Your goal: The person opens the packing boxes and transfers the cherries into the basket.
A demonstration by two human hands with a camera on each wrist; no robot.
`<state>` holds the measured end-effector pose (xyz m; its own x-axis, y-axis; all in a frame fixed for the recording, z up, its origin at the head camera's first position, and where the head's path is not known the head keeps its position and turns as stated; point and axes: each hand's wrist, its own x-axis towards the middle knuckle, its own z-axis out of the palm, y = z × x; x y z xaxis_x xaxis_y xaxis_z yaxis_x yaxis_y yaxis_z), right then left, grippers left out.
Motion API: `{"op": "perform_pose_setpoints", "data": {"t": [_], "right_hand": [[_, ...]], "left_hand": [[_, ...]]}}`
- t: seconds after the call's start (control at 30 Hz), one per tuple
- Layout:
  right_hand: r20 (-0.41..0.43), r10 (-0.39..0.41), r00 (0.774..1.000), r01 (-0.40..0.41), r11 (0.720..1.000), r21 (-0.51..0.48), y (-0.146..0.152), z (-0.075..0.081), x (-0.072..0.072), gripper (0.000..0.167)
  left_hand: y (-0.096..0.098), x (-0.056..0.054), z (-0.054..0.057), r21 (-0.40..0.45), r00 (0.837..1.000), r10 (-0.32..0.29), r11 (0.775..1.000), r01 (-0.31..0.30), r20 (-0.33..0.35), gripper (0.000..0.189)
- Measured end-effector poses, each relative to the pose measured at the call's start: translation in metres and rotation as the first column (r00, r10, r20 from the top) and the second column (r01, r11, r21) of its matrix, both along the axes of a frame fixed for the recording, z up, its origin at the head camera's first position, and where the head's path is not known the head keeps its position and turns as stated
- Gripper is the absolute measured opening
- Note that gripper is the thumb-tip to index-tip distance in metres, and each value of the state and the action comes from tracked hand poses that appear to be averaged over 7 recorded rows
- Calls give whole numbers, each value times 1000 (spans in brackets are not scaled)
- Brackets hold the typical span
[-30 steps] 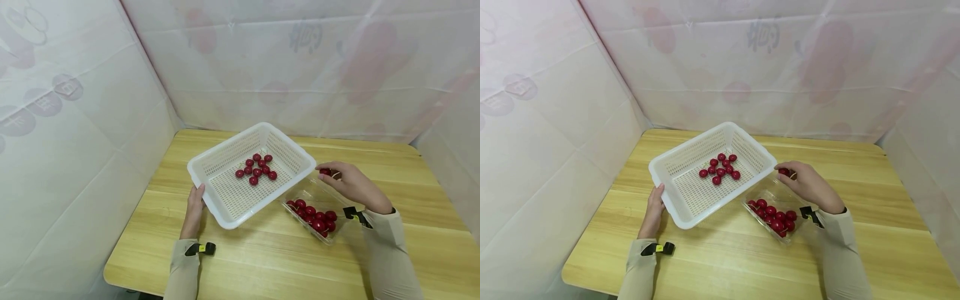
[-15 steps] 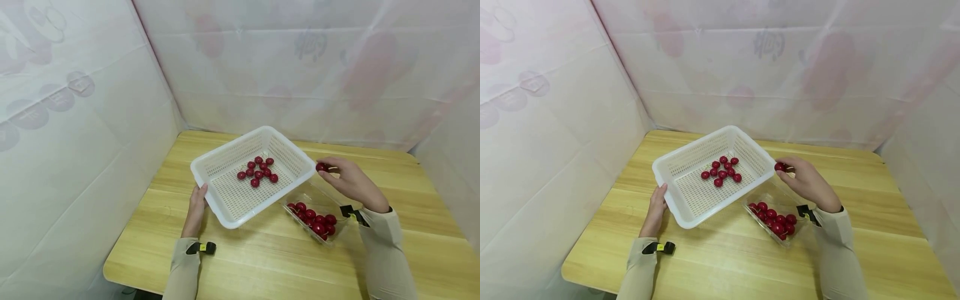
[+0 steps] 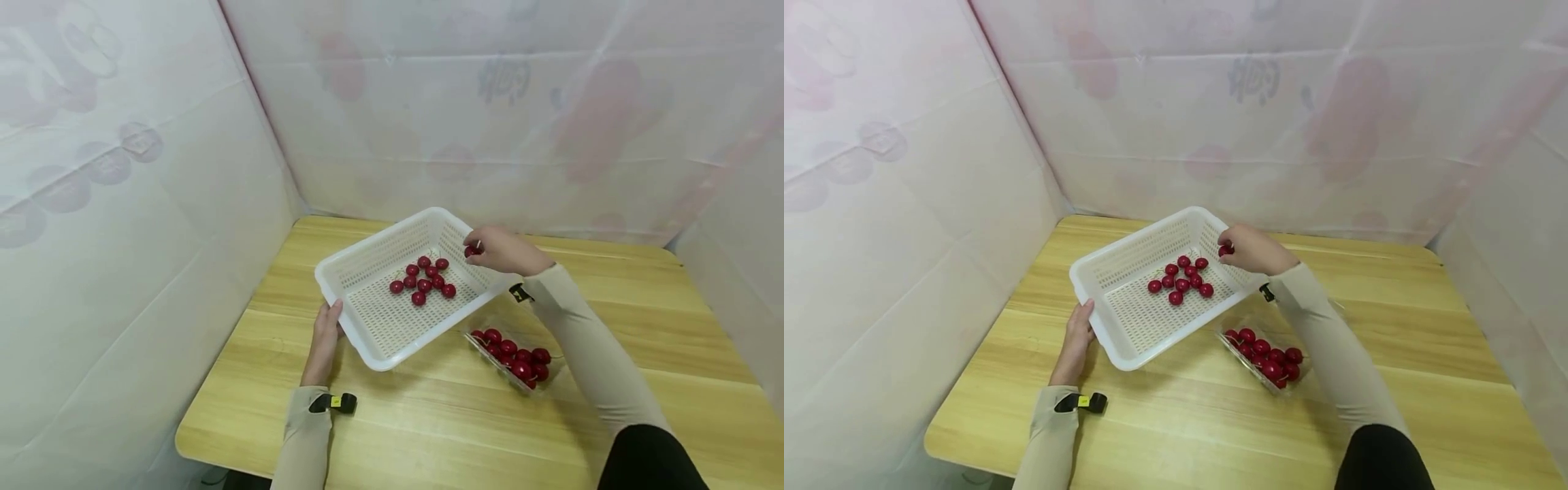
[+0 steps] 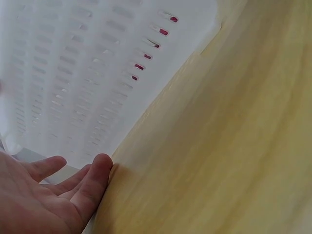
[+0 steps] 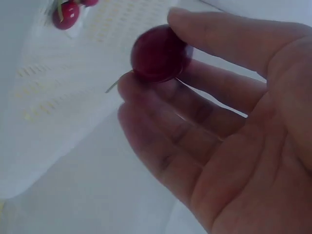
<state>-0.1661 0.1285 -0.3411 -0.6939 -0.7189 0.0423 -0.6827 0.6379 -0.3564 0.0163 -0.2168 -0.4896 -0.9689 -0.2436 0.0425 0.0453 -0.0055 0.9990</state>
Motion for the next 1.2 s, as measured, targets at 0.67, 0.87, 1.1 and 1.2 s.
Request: {"op": "perform_pose_setpoints", "data": {"t": [0.67,0.87,1.1,1.2], "right_hand": [[113,80,990,-105,967,234,-101,-28,-47,8],[46,-21,999,11,981,193,-103,-29,-64,13],[59,-153,986,141,975,171,-104,-50,-90,20],[84,-199,976,183,970,161,-106,-59,-92,25]], "left_hand": [[9,-13,-2,28,1000,-3,1000,4,-23,66],[15,-16,1,13,1000,-16,1000,16,-24,70],[18,-14,1,20,998,-40,999,41,-40,67],[19,-12,0,17,999,-39,999,39,-35,67]]}}
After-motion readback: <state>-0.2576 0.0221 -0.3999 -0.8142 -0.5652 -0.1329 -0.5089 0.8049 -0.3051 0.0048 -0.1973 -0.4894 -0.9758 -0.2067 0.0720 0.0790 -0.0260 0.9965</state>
